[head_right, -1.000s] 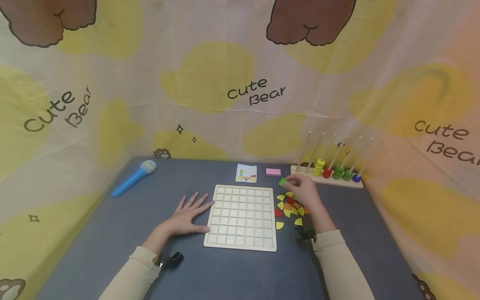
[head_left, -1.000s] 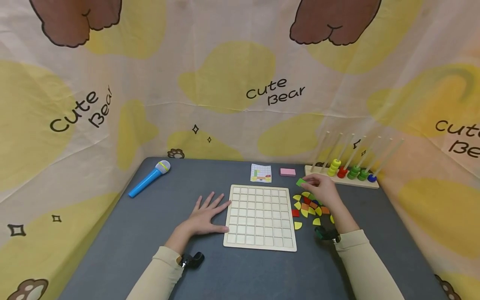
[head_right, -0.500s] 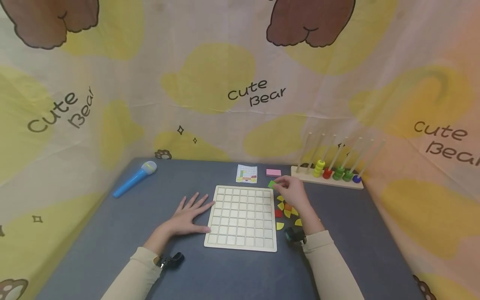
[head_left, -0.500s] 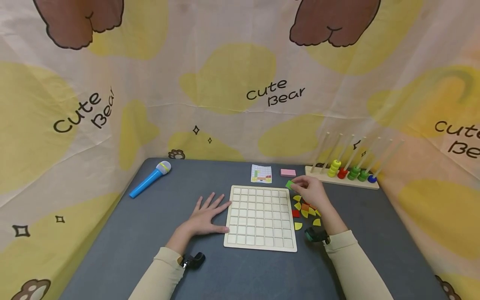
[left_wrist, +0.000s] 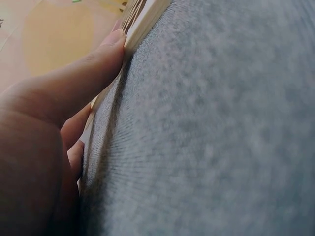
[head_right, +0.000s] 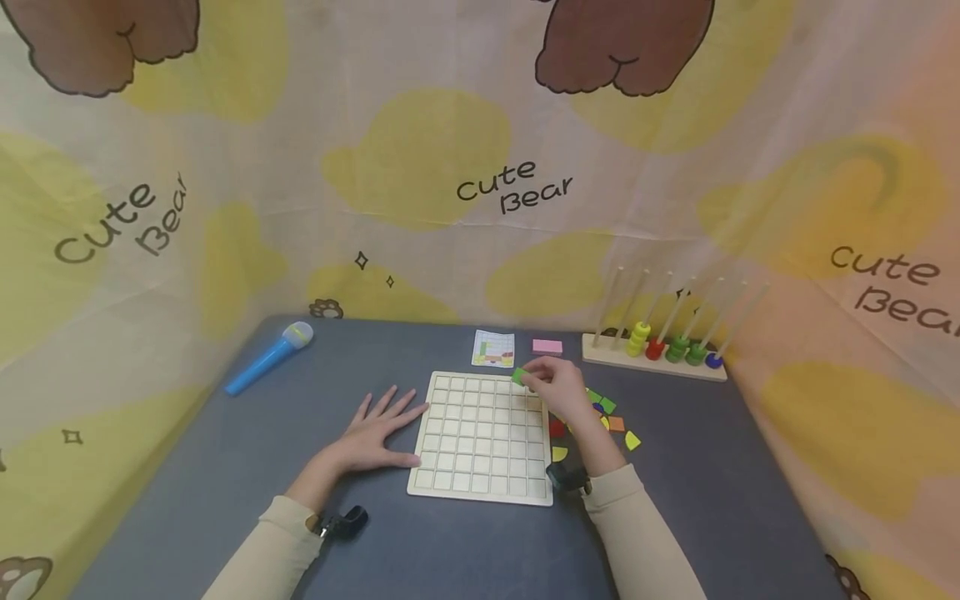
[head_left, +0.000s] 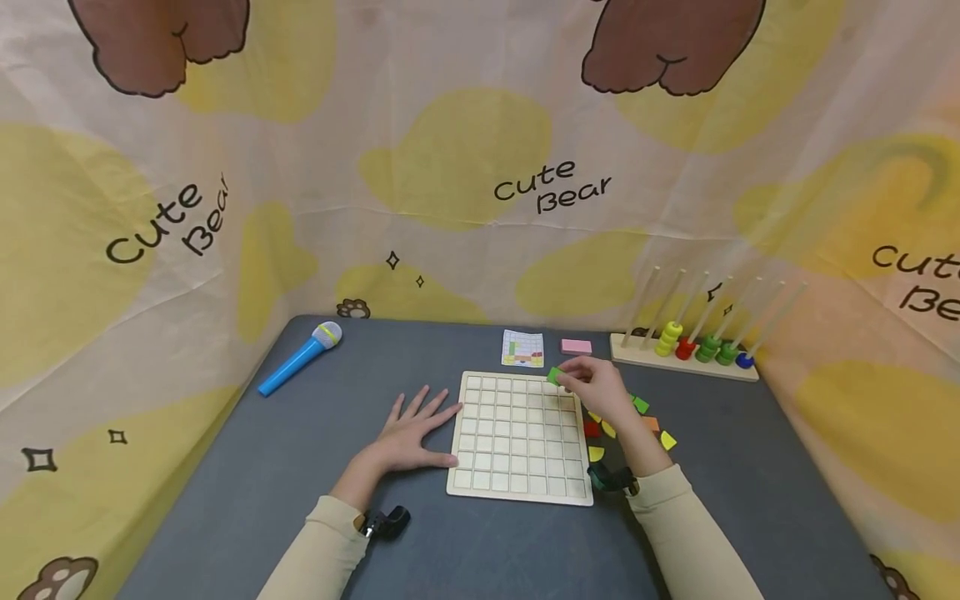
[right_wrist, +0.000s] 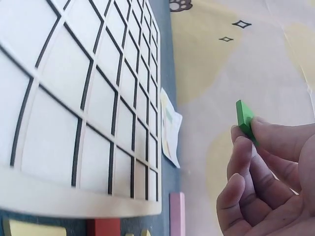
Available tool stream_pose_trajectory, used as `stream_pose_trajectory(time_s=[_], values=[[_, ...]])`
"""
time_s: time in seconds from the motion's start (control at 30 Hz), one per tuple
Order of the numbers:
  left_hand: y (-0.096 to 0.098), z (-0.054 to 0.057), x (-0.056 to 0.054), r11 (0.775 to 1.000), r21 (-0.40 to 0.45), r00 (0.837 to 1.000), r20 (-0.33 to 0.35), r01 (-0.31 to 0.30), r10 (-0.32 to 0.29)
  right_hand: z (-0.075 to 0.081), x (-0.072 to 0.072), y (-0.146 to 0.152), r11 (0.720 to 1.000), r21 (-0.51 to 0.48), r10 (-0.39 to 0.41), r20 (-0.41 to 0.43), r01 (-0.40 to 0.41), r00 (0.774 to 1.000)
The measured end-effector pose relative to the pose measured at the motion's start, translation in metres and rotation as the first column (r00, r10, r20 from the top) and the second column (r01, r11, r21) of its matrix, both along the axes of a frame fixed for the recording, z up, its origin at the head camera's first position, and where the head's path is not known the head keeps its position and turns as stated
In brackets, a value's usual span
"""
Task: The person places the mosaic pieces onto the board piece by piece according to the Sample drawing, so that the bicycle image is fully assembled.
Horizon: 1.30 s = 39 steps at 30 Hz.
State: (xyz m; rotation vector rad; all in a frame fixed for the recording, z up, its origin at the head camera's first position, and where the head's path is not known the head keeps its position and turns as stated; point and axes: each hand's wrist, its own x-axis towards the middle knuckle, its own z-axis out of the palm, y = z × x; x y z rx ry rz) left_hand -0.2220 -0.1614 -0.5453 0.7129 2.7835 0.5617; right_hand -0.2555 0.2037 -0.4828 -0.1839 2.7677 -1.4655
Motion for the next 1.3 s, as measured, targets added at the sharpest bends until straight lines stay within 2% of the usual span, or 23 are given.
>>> stream_pose_trajectory(time_s=[0.27, 0.7, 1.3], values=[[0.001, 0.002, 0.000, 1.000, 0.006, 1.000, 0.005, -0.004, 0.004, -0.003, -0.001, -0.019, 0.998, -0.045, 0.038, 0.012, -0.037, 0.999], [0.003, 0.005, 0.001, 1.000, 0.011, 1.000, 0.000, 0.001, -0.001, -0.009, -0.003, -0.047, 0.996, -0.033, 0.082, 0.000, -0.082, 0.997], [0.002, 0.000, -0.001, 1.000, 0.010, 1.000, 0.011, -0.017, 0.017, -0.024, -0.012, -0.079, 0.989, -0.032, 0.148, 0.037, -0.147, 0.988]])
